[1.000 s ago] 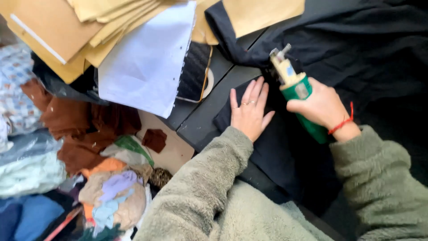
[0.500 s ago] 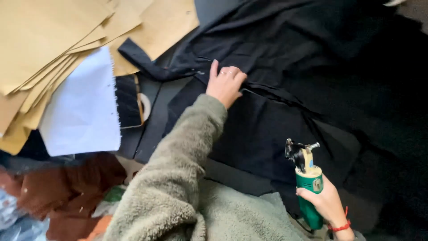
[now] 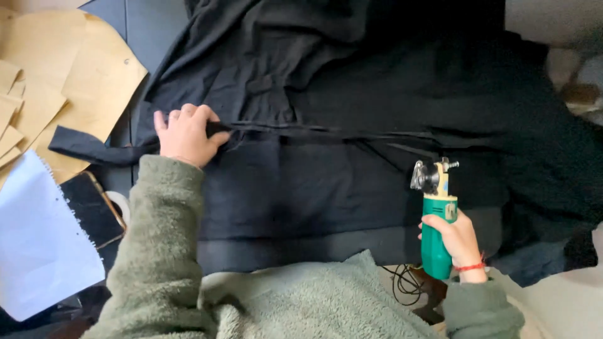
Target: The person places a brown paper pattern on a black fabric, pins it, and uses a green electric rotary cutter to cut along the pattern edges. They remove the pattern, cut additional fabric pieces, and handle the cut fabric sections.
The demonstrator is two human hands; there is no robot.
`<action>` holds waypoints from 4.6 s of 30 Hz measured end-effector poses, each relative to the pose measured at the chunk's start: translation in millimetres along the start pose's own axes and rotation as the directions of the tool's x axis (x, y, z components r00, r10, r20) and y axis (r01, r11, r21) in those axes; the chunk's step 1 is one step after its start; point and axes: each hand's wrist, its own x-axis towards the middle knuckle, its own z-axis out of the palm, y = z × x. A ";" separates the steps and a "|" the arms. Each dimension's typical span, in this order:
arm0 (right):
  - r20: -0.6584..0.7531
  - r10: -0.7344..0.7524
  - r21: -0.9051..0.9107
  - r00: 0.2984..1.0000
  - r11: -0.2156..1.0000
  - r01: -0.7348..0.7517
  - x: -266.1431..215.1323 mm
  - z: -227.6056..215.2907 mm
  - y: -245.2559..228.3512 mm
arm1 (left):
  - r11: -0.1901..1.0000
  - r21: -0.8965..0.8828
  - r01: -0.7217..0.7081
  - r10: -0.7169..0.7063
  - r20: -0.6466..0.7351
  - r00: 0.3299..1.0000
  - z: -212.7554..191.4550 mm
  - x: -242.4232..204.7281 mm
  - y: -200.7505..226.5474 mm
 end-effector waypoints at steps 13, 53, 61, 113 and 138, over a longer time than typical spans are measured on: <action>-0.025 -0.011 0.053 1.000 0.998 0.012 6.8 -14.1 3.1 | 0.877 -0.091 -0.471 0.460 -0.123 0.880 211.8 74.3 294.8; -0.004 0.055 -0.051 0.998 0.997 -0.055 27.7 -18.1 -56.8 | 0.709 -0.098 -0.699 0.678 -0.179 0.713 181.0 26.1 272.8; 0.037 0.149 -0.092 0.988 0.985 -0.145 24.0 -11.5 -52.8 | 0.728 -0.059 -0.683 0.662 -0.201 0.722 173.9 26.1 263.7; 0.662 -0.123 -0.630 0.739 0.441 0.639 -30.0 444.2 -196.0 | 0.985 -0.024 0.174 -0.159 -0.541 0.826 11.8 -123.5 -131.5; 0.604 -0.285 -0.240 0.744 0.825 0.511 -76.4 327.9 -149.5 | 0.975 0.179 0.132 -0.059 -0.367 0.928 -33.6 -164.7 -119.6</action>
